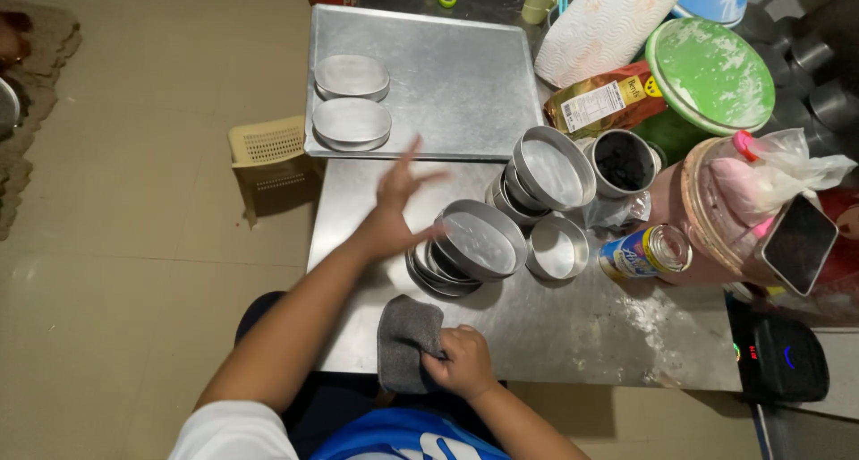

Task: Wiping and stacking metal baking pans on a prep table.

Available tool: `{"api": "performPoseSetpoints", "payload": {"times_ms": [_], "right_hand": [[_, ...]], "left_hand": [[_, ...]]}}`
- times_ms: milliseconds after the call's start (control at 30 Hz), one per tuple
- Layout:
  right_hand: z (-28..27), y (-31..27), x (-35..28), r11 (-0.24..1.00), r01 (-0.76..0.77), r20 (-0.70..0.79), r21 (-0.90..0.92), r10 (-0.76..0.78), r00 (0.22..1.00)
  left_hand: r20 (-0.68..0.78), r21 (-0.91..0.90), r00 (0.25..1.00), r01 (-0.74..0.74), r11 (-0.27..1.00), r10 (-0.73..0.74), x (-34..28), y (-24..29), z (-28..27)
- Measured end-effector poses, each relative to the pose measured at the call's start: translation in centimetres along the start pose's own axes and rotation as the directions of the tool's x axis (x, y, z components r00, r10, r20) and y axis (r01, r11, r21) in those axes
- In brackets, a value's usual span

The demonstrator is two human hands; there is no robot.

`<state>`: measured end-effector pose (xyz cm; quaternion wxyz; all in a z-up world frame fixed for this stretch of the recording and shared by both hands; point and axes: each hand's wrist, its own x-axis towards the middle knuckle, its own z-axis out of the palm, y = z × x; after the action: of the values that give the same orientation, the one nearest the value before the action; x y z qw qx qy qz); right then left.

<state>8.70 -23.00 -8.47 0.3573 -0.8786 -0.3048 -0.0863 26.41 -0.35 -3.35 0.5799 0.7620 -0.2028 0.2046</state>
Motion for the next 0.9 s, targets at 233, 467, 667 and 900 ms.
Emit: {"api": "performPoseSetpoints", "payload": {"times_ms": [233, 467, 667, 900], "right_hand": [[0.6, 0.3, -0.3, 1.000, 0.020, -0.020, -0.014, -0.020, 1.000], [1.0, 0.8, -1.2, 0.999, -0.033, -0.073, 0.005, 0.034, 0.997], [1.4, 2.3, -2.7, 0.994, -0.090, -0.113, 0.062, 0.097, 0.989], [1.3, 3.4, -3.9, 0.858, -0.058, -0.386, 0.511, 0.289, 0.876]], "left_hand": [[0.398, 0.350, 0.911, -0.044, 0.936, -0.106, -2.2, 4.1, 1.8], [0.109, 0.173, 0.991, -0.101, 0.980, 0.083, -4.9, 10.2, -3.1], [0.023, 0.337, 0.999, -0.032, 0.941, 0.026, -14.8, 8.8, -7.7], [0.003, 0.579, 0.950, 0.253, 0.776, -0.312, -25.6, 7.7, -6.2]]}}
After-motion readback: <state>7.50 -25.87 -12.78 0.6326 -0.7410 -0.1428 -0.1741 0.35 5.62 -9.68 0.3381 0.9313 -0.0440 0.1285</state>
